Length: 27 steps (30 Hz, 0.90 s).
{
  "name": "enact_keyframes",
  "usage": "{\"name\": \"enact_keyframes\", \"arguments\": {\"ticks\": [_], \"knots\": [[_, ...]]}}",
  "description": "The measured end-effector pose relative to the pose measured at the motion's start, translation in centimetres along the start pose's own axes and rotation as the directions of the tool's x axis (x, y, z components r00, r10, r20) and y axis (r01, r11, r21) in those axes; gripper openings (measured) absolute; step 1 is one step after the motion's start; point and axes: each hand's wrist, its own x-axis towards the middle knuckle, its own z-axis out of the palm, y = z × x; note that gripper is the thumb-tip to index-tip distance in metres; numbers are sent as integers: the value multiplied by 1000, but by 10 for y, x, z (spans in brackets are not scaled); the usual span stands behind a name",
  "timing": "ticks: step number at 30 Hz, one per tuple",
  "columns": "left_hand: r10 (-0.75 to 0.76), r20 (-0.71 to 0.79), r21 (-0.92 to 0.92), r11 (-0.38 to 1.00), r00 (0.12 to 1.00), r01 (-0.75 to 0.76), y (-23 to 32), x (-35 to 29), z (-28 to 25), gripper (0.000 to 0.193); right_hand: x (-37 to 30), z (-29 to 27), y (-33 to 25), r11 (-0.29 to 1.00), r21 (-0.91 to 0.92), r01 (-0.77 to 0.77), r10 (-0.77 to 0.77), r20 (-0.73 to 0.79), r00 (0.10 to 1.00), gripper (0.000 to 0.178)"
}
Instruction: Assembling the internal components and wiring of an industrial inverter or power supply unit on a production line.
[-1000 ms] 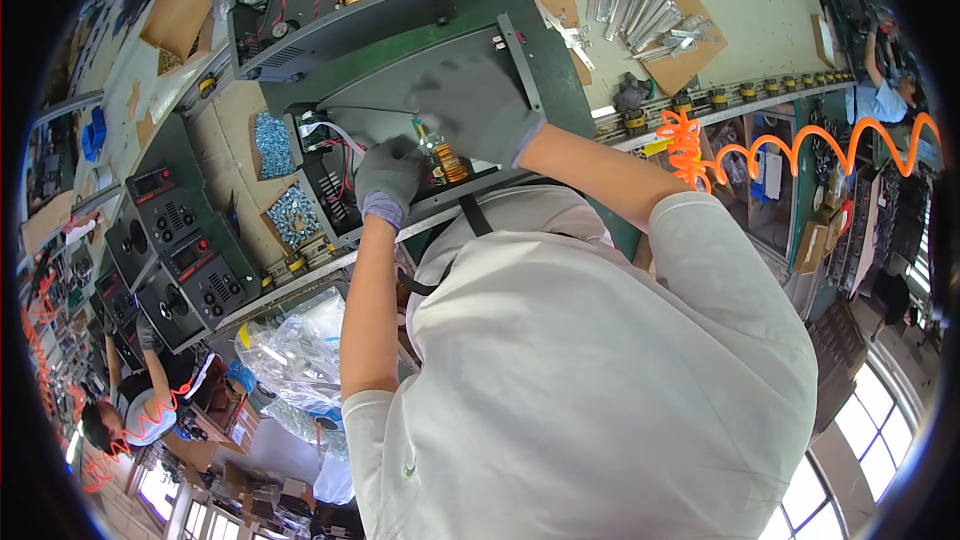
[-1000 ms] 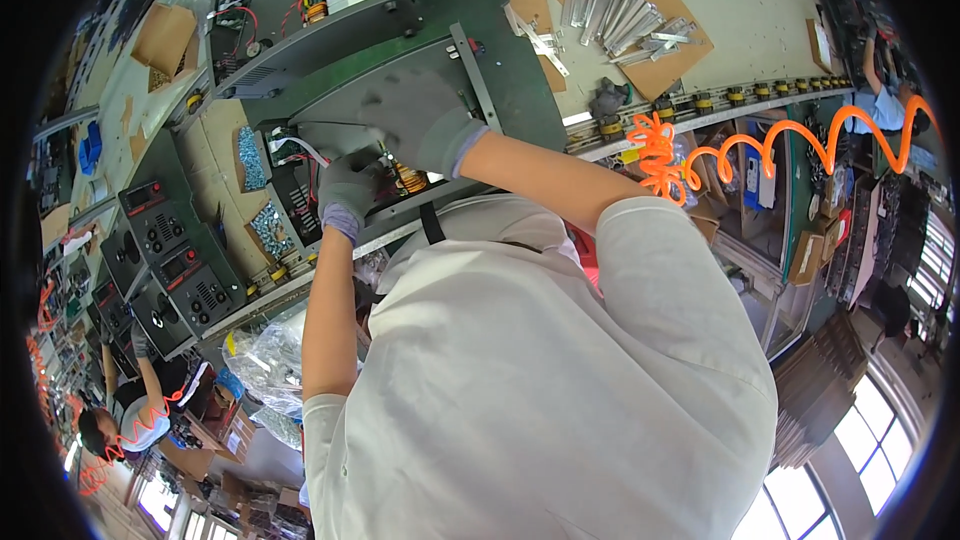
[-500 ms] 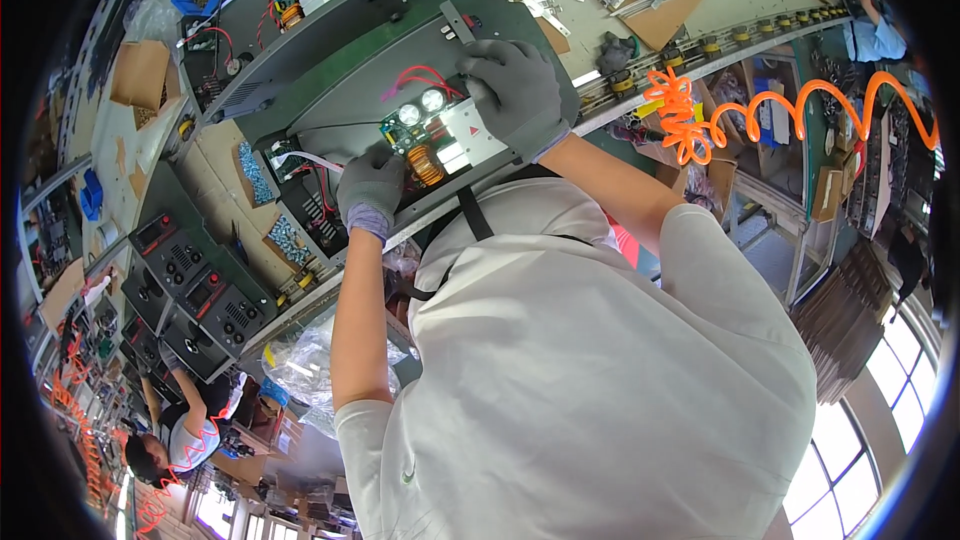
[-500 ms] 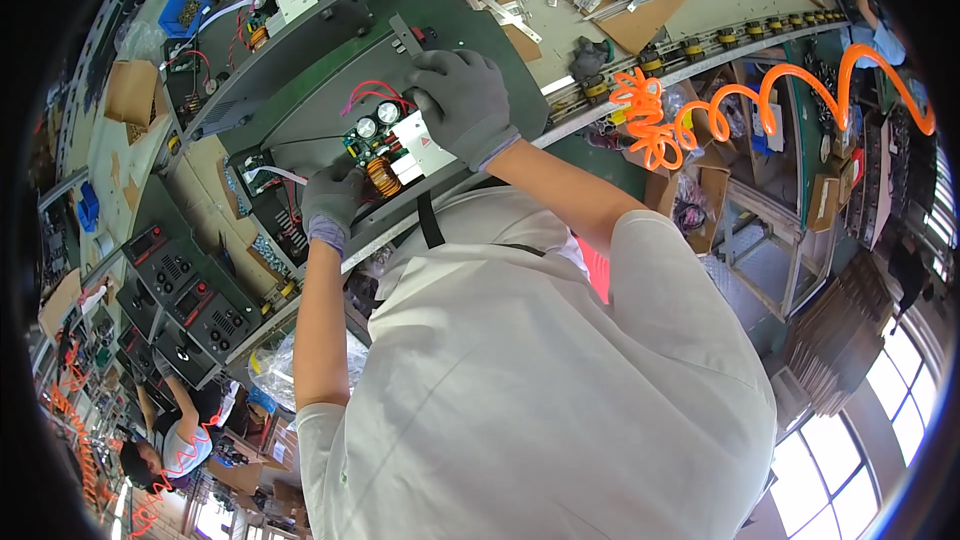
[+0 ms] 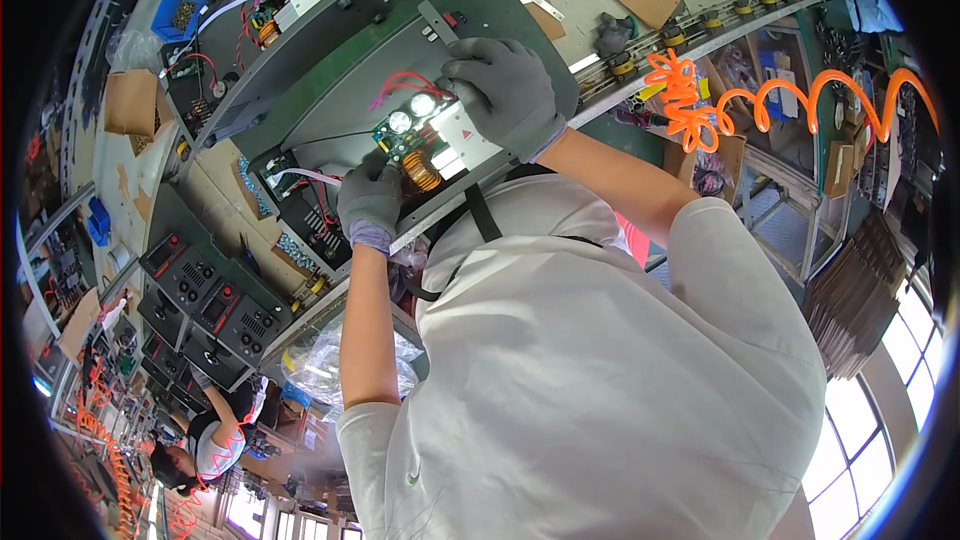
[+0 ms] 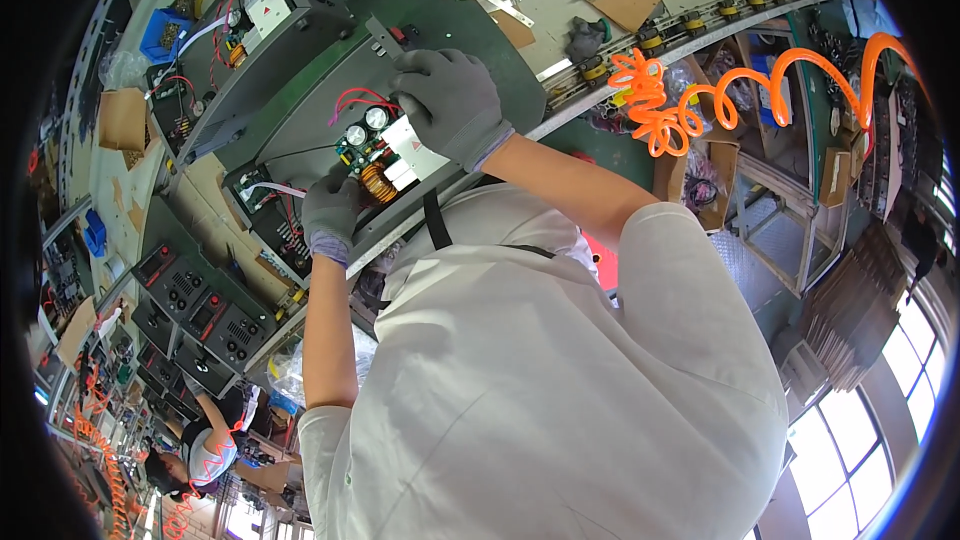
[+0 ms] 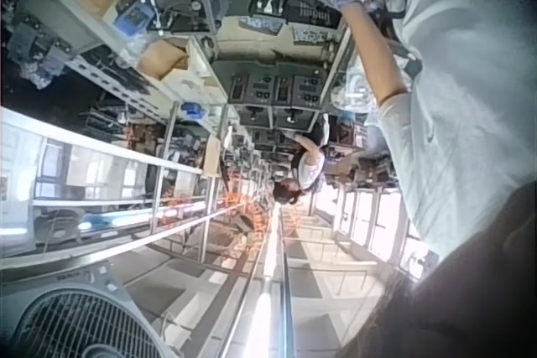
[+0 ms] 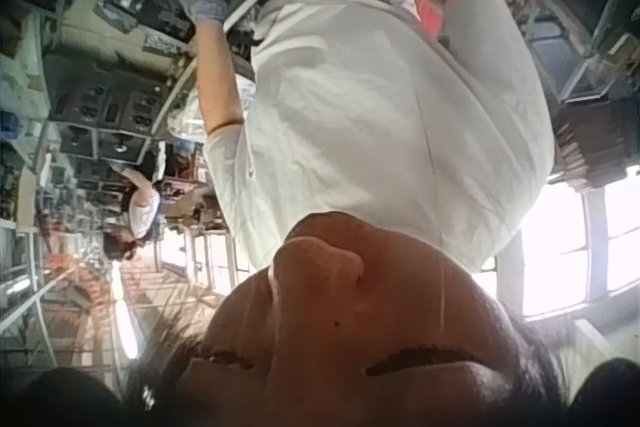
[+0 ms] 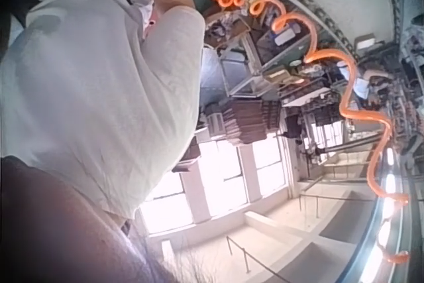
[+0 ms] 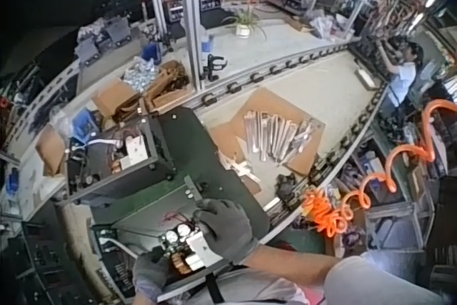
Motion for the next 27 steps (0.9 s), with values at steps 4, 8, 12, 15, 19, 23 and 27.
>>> {"name": "enact_keyframes", "arguments": {"ticks": [4,8,12,15,19,23,27], "knots": [[-5,-47,72,997,999,8,14,-8,-5,40,-2,2,4,1000,23,-19,19,14,1000,17],[-9,-43,118,993,999,14,13,-9,-5,39,4,-2,-1,1000,19,4,-3,-10,1000,17],[11,-83,208,978,997,7,27,-14,-8,37,4,-1,-1,1000,21,-6,6,4,1000,17],[-20,-72,242,970,997,37,31,-14,-8,36,5,-2,-1,1000,19,-1,1,-8,1000,16],[-18,-85,212,977,996,36,20,-9,-3,36,7,-2,-4,1000,19,-19,18,16,1000,17],[2,-3,212,977,1000,-1,22,-2,-10,37,4,5,4,1000,22,-10,10,0,1000,15],[26,90,110,993,996,-36,6,13,-10,36,4,3,2,1000,31,1,-1,-11,1000,15]]}}
